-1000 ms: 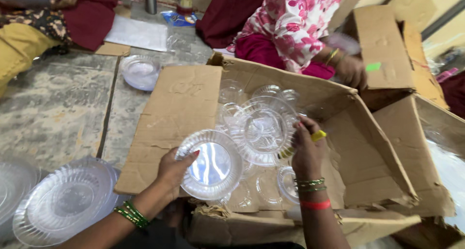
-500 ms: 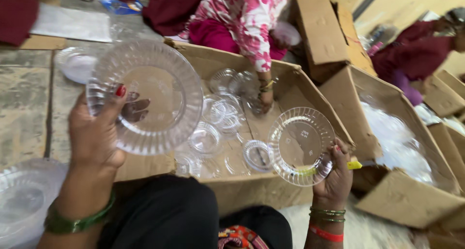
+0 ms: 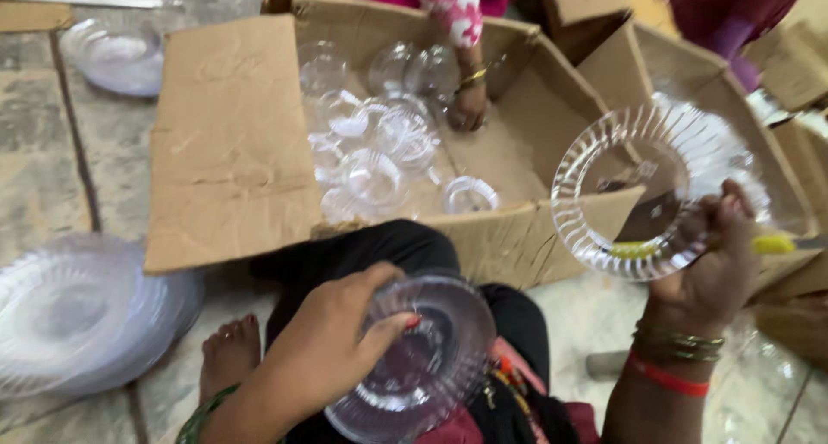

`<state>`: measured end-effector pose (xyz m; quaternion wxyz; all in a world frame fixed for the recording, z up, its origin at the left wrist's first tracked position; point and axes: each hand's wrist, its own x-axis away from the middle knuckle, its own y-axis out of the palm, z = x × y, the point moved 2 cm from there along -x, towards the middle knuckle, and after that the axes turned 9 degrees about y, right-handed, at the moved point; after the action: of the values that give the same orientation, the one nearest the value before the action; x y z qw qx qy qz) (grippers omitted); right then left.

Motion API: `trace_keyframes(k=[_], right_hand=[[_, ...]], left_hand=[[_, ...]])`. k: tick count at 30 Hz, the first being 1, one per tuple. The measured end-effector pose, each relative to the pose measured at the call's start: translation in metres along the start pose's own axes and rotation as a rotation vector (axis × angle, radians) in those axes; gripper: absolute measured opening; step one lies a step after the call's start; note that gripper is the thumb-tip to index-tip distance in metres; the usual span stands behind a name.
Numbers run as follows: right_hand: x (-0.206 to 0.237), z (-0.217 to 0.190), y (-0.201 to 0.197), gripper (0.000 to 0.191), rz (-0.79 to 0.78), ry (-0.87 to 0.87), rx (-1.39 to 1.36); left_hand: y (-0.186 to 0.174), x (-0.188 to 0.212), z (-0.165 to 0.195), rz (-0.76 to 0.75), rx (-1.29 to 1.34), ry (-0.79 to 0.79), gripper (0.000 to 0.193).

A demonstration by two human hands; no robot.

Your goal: The person sits on the floor and uses a yellow utility knife to trim the edges of clear plastic plates. They pick up plates from a cardboard box, hold them in their lap, and carefully cut around the rim before stacking the finished plates to the side.

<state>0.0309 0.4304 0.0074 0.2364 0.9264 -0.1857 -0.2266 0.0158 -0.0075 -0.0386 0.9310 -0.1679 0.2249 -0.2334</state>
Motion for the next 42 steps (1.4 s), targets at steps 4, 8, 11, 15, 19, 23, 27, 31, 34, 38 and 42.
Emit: trace_keyframes(k=[4, 8, 11, 15, 19, 23, 27, 31, 34, 38, 42], right_hand=[[0.015, 0.008, 0.028, 0.024, -0.075, 0.02, 0.003], [0.031, 0.034, 0.063, 0.028, -0.131, 0.12, 0.07], [0.05, 0.058, 0.088, 0.028, -0.055, 0.152, 0.413], [0.073, 0.081, 0.112, 0.025, -0.287, 0.42, 0.555], [0.081, 0.093, 0.122, 0.025, -0.453, 0.581, 0.686], [0.086, 0.106, 0.122, 0.026, -0.388, 0.622, 0.846], [0.09, 0.116, 0.129, 0.021, -0.486, 0.565, 0.789], [0.093, 0.118, 0.137, 0.021, -0.537, 0.502, 0.824], [0.097, 0.115, 0.139, 0.019, -0.556, 0.427, 0.867], [0.1, 0.111, 0.143, 0.02, -0.612, 0.361, 0.871], [0.104, 0.112, 0.145, 0.022, -0.625, 0.425, 0.811]], left_hand=[[0.011, 0.016, -0.015, 0.139, -0.102, 0.006, 0.043], [0.018, 0.024, -0.029, 0.229, -0.19, 0.023, 0.059], [0.013, 0.03, -0.038, 0.23, -0.213, 0.017, 0.071], [0.002, 0.031, -0.043, 0.225, -0.073, 0.172, 0.063], [-0.003, 0.015, -0.055, 0.154, 0.094, -0.006, 0.026], [-0.002, 0.008, -0.053, 0.163, 0.132, 0.023, 0.028], [-0.002, 0.003, -0.046, 0.037, 0.155, -0.115, 0.035], [-0.011, -0.003, -0.039, -0.014, 0.204, -0.13, 0.045], [-0.007, -0.007, -0.038, -0.07, 0.091, -0.183, 0.049], [0.008, -0.009, -0.039, -0.019, -0.028, 0.006, 0.046], [0.019, -0.011, -0.05, -0.032, -0.047, -0.016, 0.035]])
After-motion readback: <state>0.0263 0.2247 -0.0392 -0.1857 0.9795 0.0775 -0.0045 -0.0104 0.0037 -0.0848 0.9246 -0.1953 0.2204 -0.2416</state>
